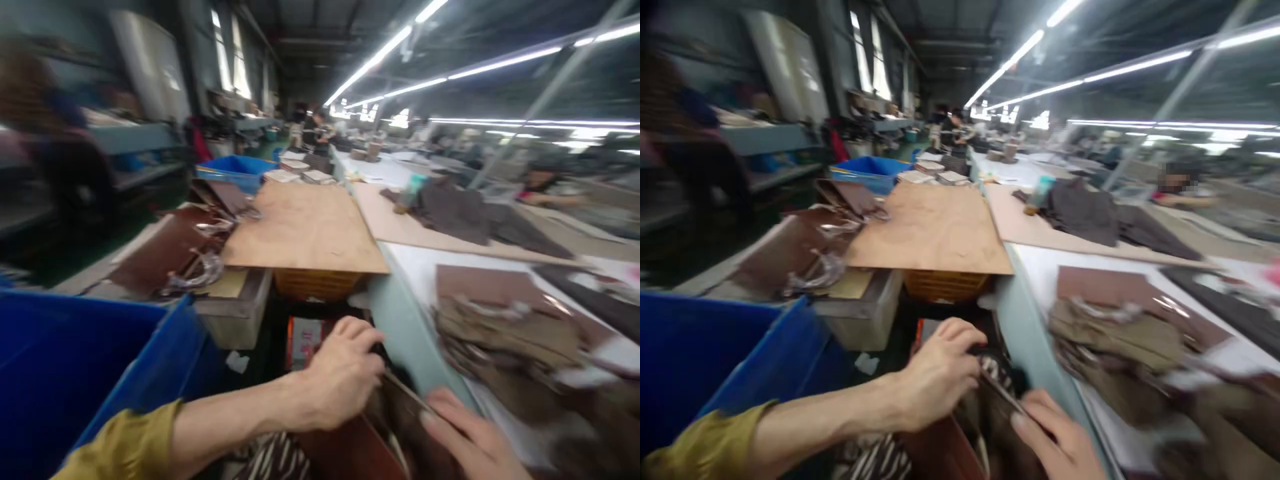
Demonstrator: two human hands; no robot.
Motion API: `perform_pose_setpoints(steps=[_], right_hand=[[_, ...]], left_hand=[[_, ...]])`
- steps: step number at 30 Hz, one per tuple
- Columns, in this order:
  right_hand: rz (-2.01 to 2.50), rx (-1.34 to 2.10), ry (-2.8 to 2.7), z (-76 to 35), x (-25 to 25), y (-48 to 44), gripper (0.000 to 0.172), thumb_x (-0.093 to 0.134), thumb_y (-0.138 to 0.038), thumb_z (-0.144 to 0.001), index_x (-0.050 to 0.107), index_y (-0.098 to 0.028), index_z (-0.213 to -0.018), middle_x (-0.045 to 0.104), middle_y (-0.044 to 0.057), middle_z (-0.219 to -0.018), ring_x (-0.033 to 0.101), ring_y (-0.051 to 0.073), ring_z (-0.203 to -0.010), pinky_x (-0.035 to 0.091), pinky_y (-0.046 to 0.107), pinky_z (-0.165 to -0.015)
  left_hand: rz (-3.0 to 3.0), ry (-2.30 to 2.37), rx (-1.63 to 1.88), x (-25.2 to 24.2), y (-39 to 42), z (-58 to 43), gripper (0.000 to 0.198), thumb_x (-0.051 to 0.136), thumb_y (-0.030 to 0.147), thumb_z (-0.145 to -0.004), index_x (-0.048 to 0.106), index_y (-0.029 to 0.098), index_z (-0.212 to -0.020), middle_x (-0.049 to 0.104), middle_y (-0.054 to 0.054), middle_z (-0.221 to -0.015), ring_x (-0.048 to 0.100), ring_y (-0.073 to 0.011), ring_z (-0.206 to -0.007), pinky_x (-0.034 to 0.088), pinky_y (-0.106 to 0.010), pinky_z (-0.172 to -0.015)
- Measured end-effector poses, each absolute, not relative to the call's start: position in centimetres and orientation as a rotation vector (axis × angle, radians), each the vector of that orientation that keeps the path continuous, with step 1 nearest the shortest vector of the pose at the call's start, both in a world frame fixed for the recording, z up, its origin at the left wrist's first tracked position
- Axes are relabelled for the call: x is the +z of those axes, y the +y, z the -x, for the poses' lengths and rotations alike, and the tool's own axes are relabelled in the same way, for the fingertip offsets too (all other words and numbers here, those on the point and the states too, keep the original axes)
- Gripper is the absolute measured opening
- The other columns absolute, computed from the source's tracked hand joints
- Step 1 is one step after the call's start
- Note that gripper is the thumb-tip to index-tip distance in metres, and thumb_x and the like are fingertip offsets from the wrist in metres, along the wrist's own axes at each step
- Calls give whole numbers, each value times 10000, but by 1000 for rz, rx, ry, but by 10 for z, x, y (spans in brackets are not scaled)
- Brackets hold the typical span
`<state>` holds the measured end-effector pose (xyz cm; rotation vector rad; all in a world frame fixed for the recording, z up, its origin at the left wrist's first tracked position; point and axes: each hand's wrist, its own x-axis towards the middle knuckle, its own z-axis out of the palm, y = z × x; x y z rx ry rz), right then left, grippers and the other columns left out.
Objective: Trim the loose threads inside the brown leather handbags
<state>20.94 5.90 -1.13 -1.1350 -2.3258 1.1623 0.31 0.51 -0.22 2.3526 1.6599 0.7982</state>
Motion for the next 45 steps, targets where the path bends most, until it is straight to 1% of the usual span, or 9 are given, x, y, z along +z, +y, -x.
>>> perform_pose_setpoints(steps=[1,3,6,8,10,13,19,27,45], right_hand=[[1204,1186,-2263,-217,-6,52,318,480,-400,-822,633,-200,-628,541,20,-717,538,167,-678,456,250,-626],[1259,1267,-2141,-218,1,46,295,503,-337,-817,572,-166,-587,483,7,-722,498,140,-675,400,235,-610],[1268,1337,-2022,-213,3,50,282,522,-306,-806,541,-150,-572,440,-3,-727,457,125,-675,349,233,-608],[1260,1365,-1986,-212,2,50,280,528,-310,-804,548,-148,-576,439,-3,-731,449,125,-680,337,236,-608],[1249,1387,-1970,-214,2,48,281,531,-318,-806,560,-148,-584,439,-5,-727,444,123,-675,331,237,-603],[1228,1395,-1959,-217,1,48,271,534,-319,-812,568,-149,-604,441,-10,-731,443,116,-665,331,233,-596],[1212,1260,-2059,-217,-3,50,250,508,-299,-841,570,-150,-650,455,-3,-745,462,121,-689,344,232,-616],[1219,1069,-2198,-218,-6,48,221,435,-251,-885,577,-172,-734,482,-4,-781,483,118,-713,360,231,-656],[1213,1073,-2126,-219,-10,51,252,437,-238,-890,578,-164,-696,489,-9,-770,483,106,-689,334,232,-619]], left_hand=[[-2331,1595,840,-4,9,-2,27,595,181,-762,601,182,-736,550,-25,-1116,442,-210,-1025,326,-383,-914],[-2279,1499,889,-9,17,2,95,529,133,-796,588,185,-742,570,-19,-1057,468,-183,-987,287,-384,-964],[-2218,1427,850,-10,21,2,142,486,86,-798,563,182,-726,605,1,-944,512,-147,-898,239,-380,-1003],[-2172,1423,809,-7,20,0,145,483,77,-786,545,179,-705,613,7,-892,526,-139,-860,276,-356,-969],[-2113,1437,784,-5,21,-1,132,493,90,-772,533,179,-684,615,5,-877,527,-147,-862,336,-317,-888],[-2032,1476,764,-3,25,-2,109,506,117,-754,530,181,-669,613,1,-880,522,-158,-877,365,-281,-802],[-1998,1500,744,-8,33,-3,100,499,116,-721,522,176,-644,600,16,-806,522,-134,-769,364,-262,-765],[-1985,1597,616,-4,38,-11,128,468,119,-711,575,182,-678,576,2,-730,504,-151,-749,367,-255,-714],[-1948,1664,583,-5,42,-18,88,503,122,-698,547,176,-643,554,12,-701,483,-144,-734,322,-241,-659]])
